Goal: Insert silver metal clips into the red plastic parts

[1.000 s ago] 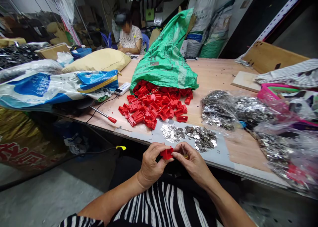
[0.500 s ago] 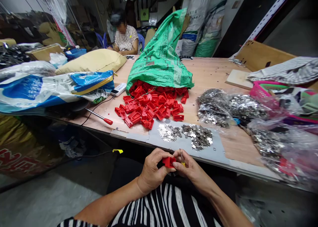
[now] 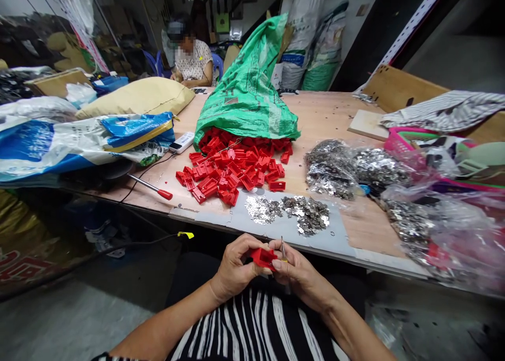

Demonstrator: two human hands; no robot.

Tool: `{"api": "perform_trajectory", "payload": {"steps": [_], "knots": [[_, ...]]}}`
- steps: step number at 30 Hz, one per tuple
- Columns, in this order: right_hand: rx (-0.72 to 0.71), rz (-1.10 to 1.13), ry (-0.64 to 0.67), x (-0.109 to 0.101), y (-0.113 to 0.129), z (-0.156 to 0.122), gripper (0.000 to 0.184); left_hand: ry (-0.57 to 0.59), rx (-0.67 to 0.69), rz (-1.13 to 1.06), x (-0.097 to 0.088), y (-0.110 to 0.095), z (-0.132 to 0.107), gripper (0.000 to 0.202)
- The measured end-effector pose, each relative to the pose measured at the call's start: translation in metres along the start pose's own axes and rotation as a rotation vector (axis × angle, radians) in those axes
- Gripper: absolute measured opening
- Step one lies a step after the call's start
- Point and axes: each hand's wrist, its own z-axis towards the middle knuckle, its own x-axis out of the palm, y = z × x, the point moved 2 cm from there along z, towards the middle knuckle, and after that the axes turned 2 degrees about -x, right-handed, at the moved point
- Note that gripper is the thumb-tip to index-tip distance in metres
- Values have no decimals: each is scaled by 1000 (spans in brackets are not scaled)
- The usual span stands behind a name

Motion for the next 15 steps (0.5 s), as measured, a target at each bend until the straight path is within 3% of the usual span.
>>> {"api": "perform_trajectory", "payload": {"steps": [3, 5, 7, 11, 15], "knots": [[7, 16, 17, 1, 1, 3, 41, -11, -144, -194, -1, 7, 1, 31], [-9, -93, 41, -1, 8, 8, 38, -64, -255, -318, -2, 12, 3, 31], [-70, -341, -2, -8, 19, 16, 32, -156, -329, -389, -4, 16, 4, 32], [-356, -1091, -299, -27, 41, 36, 10, -284, -354, -356, -11, 19, 7, 33], [-444, -1432, -329, -35, 38, 56, 19, -307, -355, -324, -16, 19, 9, 33]]}}
